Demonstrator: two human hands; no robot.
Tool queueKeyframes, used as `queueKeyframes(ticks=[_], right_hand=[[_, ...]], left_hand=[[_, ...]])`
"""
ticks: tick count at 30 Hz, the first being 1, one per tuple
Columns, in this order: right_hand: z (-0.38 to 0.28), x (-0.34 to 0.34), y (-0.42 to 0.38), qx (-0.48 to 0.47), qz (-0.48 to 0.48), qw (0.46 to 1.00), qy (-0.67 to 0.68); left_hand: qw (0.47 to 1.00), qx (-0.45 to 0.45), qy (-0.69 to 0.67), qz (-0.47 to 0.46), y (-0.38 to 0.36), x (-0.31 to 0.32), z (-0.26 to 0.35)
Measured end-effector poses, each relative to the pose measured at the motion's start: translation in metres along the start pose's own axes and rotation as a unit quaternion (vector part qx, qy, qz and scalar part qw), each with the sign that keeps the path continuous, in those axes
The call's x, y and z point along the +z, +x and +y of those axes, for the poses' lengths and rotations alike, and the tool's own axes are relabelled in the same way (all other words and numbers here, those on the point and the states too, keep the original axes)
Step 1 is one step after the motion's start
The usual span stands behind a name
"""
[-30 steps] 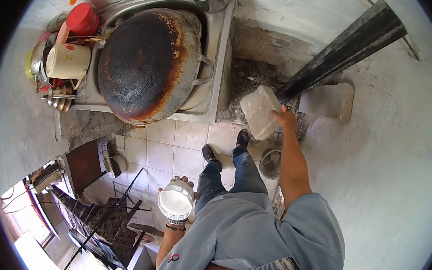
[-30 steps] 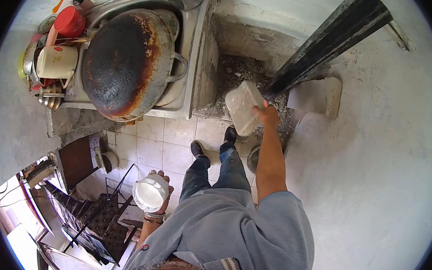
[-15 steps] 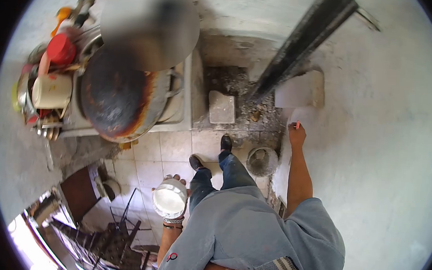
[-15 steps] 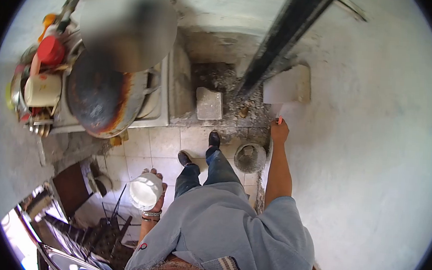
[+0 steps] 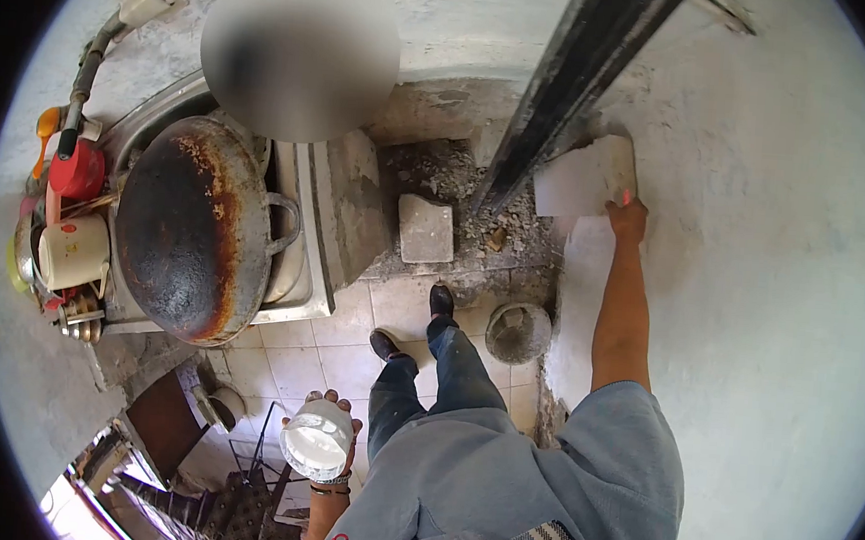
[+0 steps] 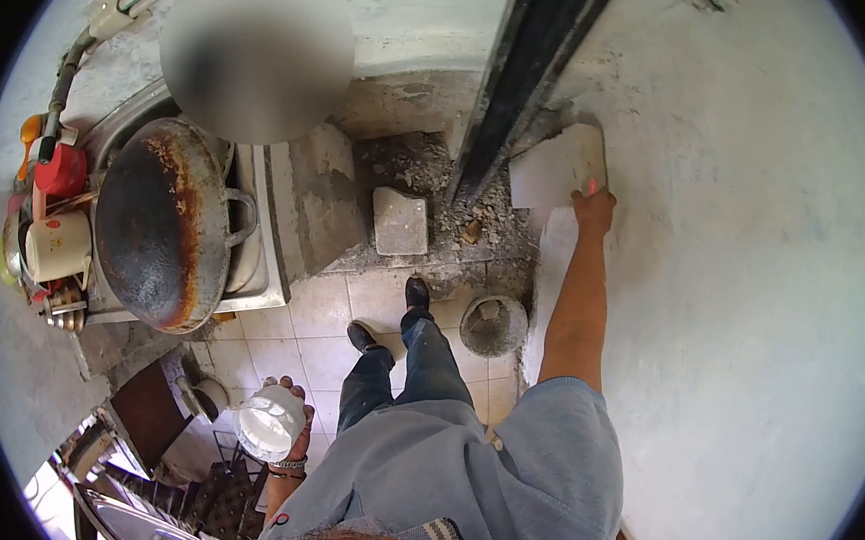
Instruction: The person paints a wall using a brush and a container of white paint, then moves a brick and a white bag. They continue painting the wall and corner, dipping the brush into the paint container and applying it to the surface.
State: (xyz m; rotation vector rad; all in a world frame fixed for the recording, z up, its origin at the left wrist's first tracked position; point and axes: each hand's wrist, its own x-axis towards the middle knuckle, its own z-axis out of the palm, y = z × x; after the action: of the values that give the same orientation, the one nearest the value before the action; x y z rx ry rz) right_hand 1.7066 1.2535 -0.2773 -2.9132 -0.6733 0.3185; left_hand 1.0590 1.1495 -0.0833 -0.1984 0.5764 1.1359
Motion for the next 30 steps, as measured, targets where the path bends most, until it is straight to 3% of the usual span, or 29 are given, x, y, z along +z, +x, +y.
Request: queueKeyframes(ticks=[2, 3, 4, 5, 6, 7, 8, 9, 11, 14, 17, 20, 23, 30], right_hand=[[0.007, 0.013, 0.019, 0.011, -0.028, 0.999, -0.043], [0.031, 0.038, 0.04, -0.035, -0.023, 0.998, -0.037], [0.077, 0.083, 0.085, -0.161, -0.049, 0.985, -0.032], [0.061, 0.077, 0.077, -0.182, 0.008, 0.964, -0.195], [0.063, 0.085, 0.091, -0.167, -0.025, 0.949, -0.265], [0.053, 0.08, 0.082, -0.149, 0.036, 0.949, -0.275], [0.032, 0.063, 0.069, -0.092, -0.014, 0.96, -0.265], [0.038, 0.067, 0.082, -0.143, -0.068, 0.943, -0.292], [-0.004, 0.031, 0.049, -0.008, -0.064, 0.972, -0.227], [-0.033, 0.013, 0.035, -0.023, -0.174, 0.959, -0.221], [-0.048, -0.002, 0.015, -0.023, -0.142, 0.963, -0.226], [-0.044, -0.003, 0.011, -0.054, -0.181, 0.951, -0.246], [-0.037, 0.001, -0.017, -0.072, -0.141, 0.966, -0.206], [-0.042, -0.034, -0.059, -0.165, -0.12, 0.951, -0.232]], left_hand=[[1.0, -0.013, -0.017, 0.018, 0.006, 0.002, -0.004], [0.999, -0.004, -0.033, 0.032, 0.003, 0.002, -0.002], [0.997, -0.008, -0.066, 0.04, 0.004, 0.003, -0.002], [0.994, -0.011, -0.097, 0.039, 0.003, 0.004, -0.001], [0.992, -0.009, -0.117, 0.038, 0.004, 0.005, -0.003], [0.994, -0.009, -0.111, 0.016, 0.009, 0.003, -0.004], [0.992, -0.014, -0.127, -0.008, 0.014, 0.004, -0.006], [0.993, -0.006, -0.119, -0.005, 0.016, 0.004, -0.007], [0.995, 0.0, -0.102, -0.008, 0.017, 0.004, -0.006], [0.996, 0.0, -0.088, -0.009, 0.023, 0.007, -0.007], [0.997, 0.008, -0.082, -0.002, 0.022, 0.005, -0.005], [0.997, 0.016, -0.079, 0.017, 0.016, 0.003, -0.004], [0.997, 0.016, -0.073, 0.0, 0.013, -0.012, -0.004], [0.997, 0.0, -0.072, -0.008, 0.009, -0.025, -0.001]])
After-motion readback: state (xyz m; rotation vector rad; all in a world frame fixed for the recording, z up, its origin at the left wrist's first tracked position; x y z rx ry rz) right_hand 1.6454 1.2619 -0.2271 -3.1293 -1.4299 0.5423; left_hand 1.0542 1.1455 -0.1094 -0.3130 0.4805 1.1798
